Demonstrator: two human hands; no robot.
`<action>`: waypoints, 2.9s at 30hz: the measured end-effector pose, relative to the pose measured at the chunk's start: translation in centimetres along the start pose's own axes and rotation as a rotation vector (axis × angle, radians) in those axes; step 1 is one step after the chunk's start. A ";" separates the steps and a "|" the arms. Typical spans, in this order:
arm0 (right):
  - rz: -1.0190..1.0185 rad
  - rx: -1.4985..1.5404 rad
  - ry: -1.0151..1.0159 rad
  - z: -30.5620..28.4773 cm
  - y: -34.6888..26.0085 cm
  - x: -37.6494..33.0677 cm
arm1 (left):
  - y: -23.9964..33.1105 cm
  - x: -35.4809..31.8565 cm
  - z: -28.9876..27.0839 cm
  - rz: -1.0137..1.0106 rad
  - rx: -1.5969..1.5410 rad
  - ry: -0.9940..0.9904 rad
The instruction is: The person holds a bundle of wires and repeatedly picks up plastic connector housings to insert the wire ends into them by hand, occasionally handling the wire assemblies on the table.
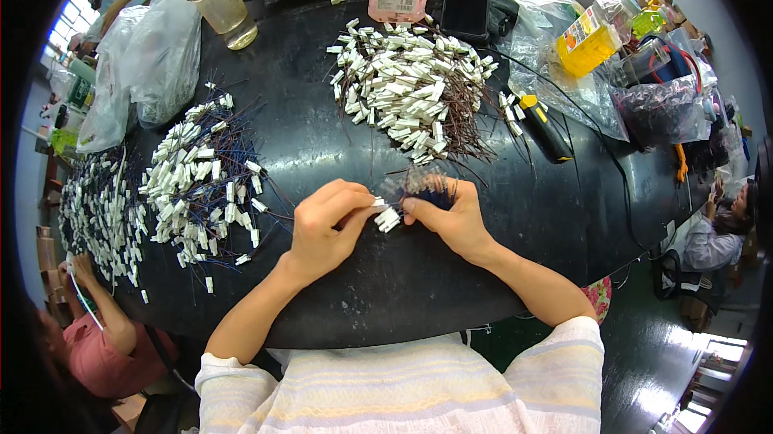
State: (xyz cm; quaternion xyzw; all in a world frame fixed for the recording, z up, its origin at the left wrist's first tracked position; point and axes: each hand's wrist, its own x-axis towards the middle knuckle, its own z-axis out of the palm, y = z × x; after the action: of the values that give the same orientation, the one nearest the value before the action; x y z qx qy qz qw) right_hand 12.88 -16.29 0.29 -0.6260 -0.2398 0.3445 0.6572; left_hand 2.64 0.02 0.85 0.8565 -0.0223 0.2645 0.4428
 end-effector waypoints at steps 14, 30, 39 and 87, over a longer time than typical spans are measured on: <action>0.040 0.188 0.130 0.0 0.9 0.1 | -4.6 10.7 1.2 0.300 0.382 0.001; -0.067 -0.115 0.103 0.9 0.2 0.1 | -0.9 0.6 -1.0 -0.579 -0.618 -0.133; -0.043 -0.142 0.093 0.5 0.2 0.3 | -0.9 0.5 -1.0 -0.381 -0.317 -0.171; -0.146 -0.136 -0.075 0.3 0.6 0.1 | -1.0 0.1 -0.2 -0.406 -0.366 -0.214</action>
State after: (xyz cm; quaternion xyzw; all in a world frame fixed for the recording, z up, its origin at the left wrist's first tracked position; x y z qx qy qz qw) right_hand 12.60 -16.04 -0.27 -0.6368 -0.3322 0.3020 0.6269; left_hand 2.94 0.81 0.20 0.7723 0.0554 0.0702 0.6289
